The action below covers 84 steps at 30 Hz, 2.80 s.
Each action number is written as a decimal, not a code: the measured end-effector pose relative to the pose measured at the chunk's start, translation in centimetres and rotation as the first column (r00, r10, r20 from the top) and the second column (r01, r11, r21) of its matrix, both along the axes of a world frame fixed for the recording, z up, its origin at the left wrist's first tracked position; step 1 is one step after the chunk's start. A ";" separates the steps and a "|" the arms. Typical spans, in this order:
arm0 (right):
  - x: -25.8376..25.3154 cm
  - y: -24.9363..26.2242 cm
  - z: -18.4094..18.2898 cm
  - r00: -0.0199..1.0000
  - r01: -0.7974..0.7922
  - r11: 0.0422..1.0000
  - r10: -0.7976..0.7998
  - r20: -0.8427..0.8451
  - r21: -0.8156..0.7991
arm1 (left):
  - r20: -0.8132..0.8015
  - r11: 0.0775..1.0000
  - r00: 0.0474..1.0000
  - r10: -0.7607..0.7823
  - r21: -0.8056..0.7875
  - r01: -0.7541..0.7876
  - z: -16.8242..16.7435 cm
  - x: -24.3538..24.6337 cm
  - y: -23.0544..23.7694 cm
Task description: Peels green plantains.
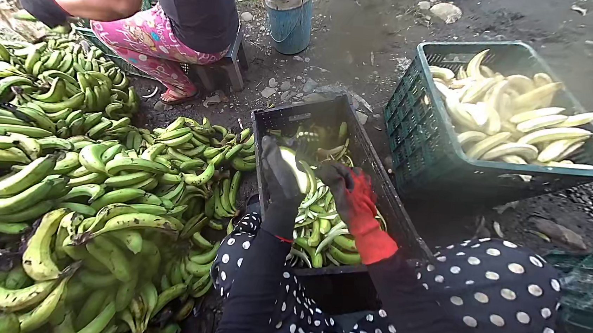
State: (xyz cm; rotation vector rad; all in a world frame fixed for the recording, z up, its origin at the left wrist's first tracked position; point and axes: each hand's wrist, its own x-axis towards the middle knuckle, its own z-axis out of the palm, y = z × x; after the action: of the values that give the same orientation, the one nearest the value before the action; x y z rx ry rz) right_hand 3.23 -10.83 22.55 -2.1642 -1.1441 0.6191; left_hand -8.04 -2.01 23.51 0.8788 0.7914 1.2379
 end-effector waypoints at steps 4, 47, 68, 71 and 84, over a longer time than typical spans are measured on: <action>0.9 -0.8 0.2 0.984 -0.035 0.999 0.028 0.178 0.038 | -0.353 0.977 0.933 -0.075 0.162 0.140 0.1 -1.0 0.0; 4.3 -3.5 -1.5 0.958 -0.251 0.956 0.222 0.183 0.153 | -0.009 0.886 0.887 -0.461 0.045 0.461 0.0 -1.2 -0.4; 6.0 -3.3 0.7 0.953 -0.227 0.969 0.242 0.182 -0.101 | -0.577 0.939 0.803 -0.149 0.171 0.298 1.0 -1.3 -0.7; 6.0 -3.7 0.8 0.961 -0.097 0.978 0.140 0.240 -0.184 | -0.633 0.949 0.758 -0.160 0.114 0.295 0.7 -1.0 -1.1; 6.4 -4.5 1.1 0.976 0.018 0.975 0.030 0.214 -0.219 | -0.675 0.959 0.732 -0.096 0.133 0.249 1.2 -0.9 -1.0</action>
State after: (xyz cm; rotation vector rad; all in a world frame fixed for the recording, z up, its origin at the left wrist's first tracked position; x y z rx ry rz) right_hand 9.68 -15.28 23.62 -2.4675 -1.2449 0.5446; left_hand -8.95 -3.02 24.76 1.5897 1.1162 0.8352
